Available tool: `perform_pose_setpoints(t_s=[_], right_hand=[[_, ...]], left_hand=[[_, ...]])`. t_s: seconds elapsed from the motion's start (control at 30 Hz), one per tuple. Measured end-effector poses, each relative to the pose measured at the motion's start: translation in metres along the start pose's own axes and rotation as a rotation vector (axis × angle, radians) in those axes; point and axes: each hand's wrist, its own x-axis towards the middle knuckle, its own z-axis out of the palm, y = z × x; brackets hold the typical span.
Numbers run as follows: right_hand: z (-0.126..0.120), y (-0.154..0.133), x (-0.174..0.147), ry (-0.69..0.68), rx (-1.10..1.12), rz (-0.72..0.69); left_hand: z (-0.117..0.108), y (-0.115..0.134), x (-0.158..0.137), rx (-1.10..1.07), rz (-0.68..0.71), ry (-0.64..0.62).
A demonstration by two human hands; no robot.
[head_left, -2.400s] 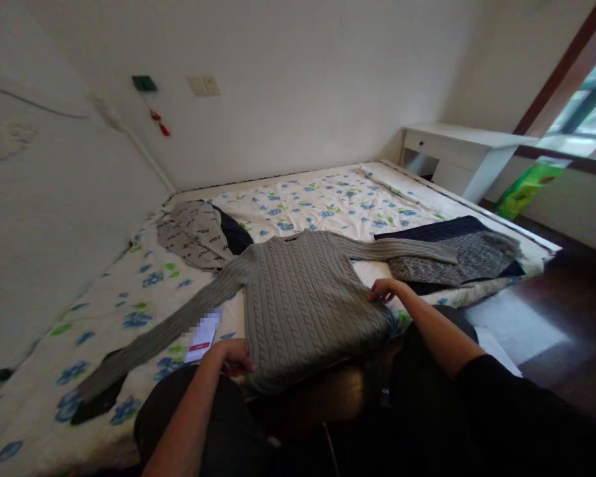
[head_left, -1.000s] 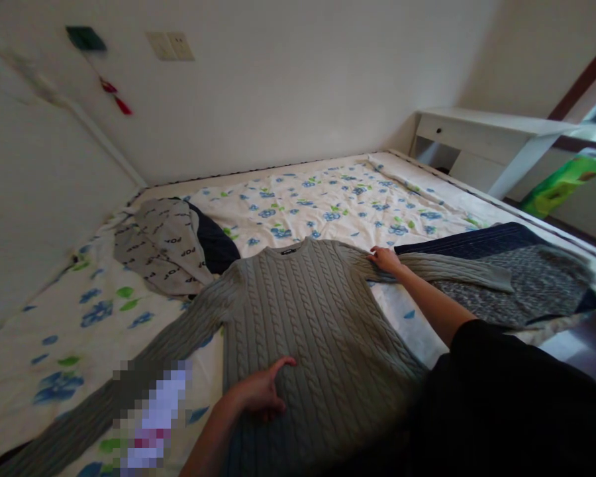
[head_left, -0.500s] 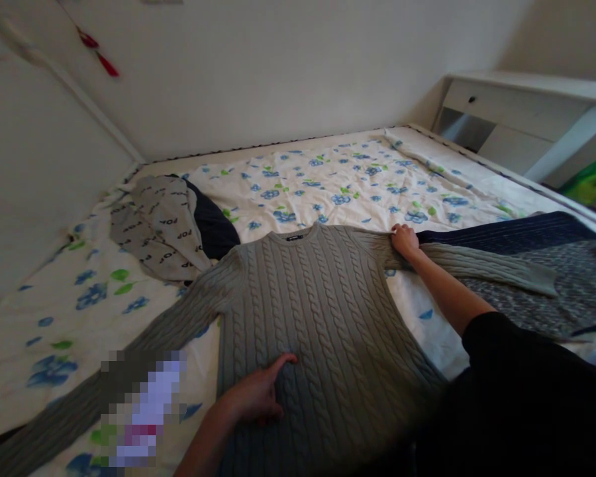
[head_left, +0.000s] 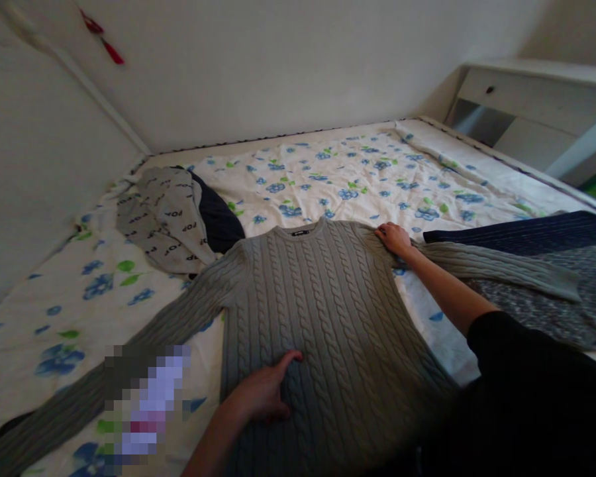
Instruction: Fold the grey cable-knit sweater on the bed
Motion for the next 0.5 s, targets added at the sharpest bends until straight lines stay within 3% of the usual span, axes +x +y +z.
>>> perform_pose_setpoints(t_s=[0.3,0.5], right_hand=[[0.006,0.016,0.016,0.185,0.068,0.097],[0.022,-0.002,0.000,0.132,0.103,-0.033]], left_hand=[[-0.001,0.006,-0.005,0.023,-0.005,0.044],[-0.003,0.009,-0.003,-0.048,-0.048,-0.025]])
